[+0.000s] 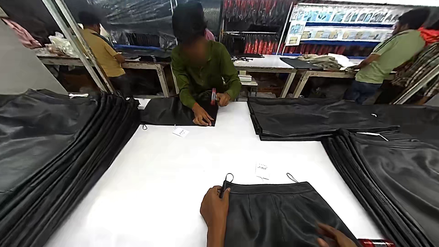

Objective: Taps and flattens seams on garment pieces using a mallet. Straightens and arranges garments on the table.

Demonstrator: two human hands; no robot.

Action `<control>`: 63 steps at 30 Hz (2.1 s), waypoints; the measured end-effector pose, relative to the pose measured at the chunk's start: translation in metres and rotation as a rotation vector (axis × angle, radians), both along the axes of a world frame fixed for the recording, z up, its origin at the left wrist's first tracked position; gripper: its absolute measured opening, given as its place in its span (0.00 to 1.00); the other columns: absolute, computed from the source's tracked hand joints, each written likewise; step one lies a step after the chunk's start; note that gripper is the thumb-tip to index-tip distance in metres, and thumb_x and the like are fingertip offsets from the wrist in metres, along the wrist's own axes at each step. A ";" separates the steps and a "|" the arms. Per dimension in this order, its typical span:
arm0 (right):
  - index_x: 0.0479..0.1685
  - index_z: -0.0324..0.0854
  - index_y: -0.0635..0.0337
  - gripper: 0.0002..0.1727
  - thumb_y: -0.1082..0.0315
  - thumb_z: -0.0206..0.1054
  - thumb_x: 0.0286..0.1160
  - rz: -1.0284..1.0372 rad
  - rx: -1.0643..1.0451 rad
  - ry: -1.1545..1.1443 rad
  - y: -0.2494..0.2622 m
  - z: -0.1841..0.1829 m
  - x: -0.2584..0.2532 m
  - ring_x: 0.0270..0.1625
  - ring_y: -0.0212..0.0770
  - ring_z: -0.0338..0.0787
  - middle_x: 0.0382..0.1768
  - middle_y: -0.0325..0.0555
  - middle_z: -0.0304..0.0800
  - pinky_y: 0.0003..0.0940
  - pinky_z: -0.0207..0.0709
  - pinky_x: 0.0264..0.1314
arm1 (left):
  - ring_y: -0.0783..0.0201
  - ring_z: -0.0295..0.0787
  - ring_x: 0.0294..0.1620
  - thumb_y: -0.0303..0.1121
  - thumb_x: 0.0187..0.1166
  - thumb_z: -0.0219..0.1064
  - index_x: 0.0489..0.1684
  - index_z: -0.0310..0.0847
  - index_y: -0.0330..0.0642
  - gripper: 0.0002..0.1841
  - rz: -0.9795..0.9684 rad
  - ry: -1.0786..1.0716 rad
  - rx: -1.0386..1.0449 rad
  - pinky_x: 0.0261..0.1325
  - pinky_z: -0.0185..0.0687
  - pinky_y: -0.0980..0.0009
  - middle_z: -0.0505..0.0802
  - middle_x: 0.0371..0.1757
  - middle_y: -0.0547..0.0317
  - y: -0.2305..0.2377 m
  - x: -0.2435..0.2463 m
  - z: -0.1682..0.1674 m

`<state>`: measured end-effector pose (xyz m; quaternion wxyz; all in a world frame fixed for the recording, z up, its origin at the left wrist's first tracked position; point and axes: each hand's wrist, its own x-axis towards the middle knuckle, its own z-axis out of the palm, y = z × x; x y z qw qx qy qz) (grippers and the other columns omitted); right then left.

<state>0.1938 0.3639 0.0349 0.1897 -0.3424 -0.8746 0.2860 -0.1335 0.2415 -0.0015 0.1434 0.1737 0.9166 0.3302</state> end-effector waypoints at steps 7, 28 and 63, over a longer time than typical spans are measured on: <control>0.85 0.66 0.62 0.31 0.53 0.55 0.89 0.441 0.049 0.198 0.025 -0.025 -0.204 0.70 0.44 0.85 0.65 0.47 0.89 0.48 0.76 0.77 | 0.62 0.90 0.39 0.44 0.64 0.82 0.48 0.88 0.46 0.19 -0.049 -0.011 0.327 0.46 0.87 0.58 0.92 0.40 0.60 -0.001 0.002 -0.014; 0.86 0.60 0.64 0.38 0.62 0.71 0.78 0.478 -0.405 0.523 0.016 -0.066 -0.242 0.46 0.31 0.90 0.43 0.39 0.92 0.27 0.86 0.56 | 0.66 0.89 0.35 0.45 0.66 0.80 0.43 0.98 0.44 0.16 -0.164 0.268 0.214 0.38 0.86 0.71 0.92 0.34 0.60 -0.016 0.008 0.005; 0.50 0.93 0.46 0.14 0.50 0.70 0.78 0.378 -0.255 0.265 0.020 -0.072 -0.254 0.51 0.27 0.89 0.43 0.26 0.94 0.41 0.76 0.62 | 0.65 0.95 0.38 0.44 0.77 0.73 0.50 0.96 0.50 0.13 -0.091 -0.132 0.152 0.45 0.89 0.57 0.98 0.39 0.63 -0.029 -0.005 0.001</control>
